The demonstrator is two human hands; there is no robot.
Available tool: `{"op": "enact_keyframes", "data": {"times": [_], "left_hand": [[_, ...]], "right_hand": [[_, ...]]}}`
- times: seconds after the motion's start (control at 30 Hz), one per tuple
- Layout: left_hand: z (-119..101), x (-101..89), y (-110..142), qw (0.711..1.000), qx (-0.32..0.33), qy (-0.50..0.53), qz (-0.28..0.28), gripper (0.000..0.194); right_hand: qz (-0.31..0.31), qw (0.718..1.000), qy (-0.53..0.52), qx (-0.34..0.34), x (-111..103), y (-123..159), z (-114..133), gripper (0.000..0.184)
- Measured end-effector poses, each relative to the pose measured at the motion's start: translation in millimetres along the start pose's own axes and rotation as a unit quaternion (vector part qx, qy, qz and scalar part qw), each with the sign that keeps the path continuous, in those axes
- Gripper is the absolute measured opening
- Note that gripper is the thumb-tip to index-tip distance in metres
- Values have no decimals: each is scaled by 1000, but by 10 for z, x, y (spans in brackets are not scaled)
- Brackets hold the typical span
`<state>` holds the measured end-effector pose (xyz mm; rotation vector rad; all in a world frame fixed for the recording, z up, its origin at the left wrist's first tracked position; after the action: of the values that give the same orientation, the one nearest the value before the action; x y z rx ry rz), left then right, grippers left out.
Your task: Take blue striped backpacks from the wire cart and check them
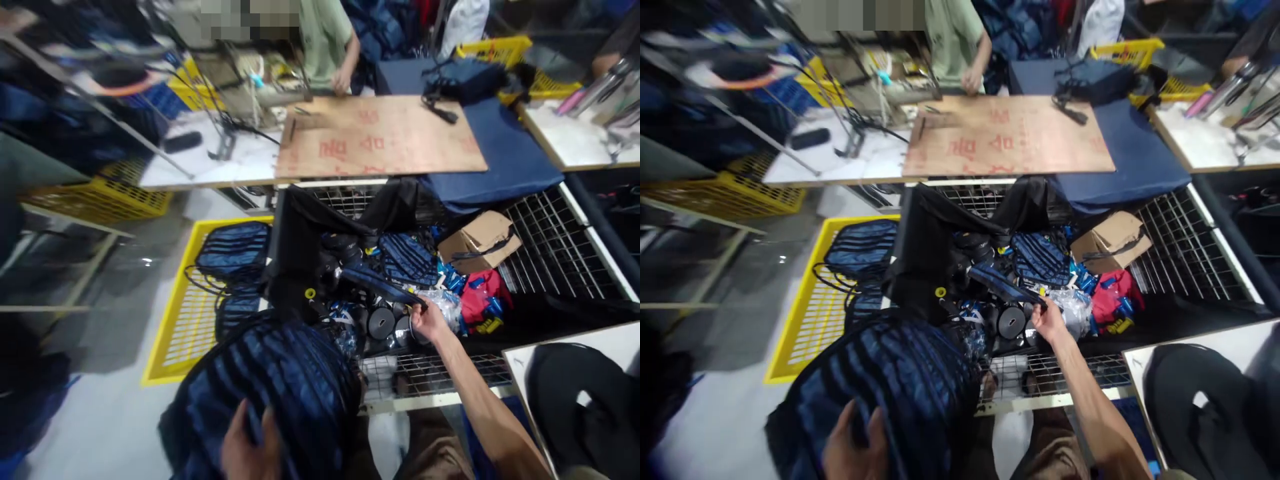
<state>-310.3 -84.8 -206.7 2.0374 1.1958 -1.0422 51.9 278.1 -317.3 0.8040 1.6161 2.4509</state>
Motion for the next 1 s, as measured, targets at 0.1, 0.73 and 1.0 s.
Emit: {"op": "enact_keyframes", "data": {"times": [0.1, 0.73, 1.0], "left_hand": [[-870, 319, 393, 955, -65, 237, 165, 68], [-2697, 435, 1359, 638, -205, 644, 370, 40], [-2614, 541, 908, 646, -265, 647, 307, 34]], "right_hand": [[8, 1000, 4, 15, 1, 820, -43, 28], [54, 998, 15, 12, -352, 2707, -270, 33], [4, 980, 190, -53, -1440, 2980, 159, 41]]}}
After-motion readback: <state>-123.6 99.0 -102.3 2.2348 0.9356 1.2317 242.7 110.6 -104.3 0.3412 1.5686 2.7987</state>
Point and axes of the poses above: each hand's wrist, its own y-axis away from the middle knuckle, its own x-axis out of the palm, z = x × y, the point moved 7 cm from there along -y, towards the middle knuckle, and after that the axes turned 4 degrees about x, right-handed, at the moved point
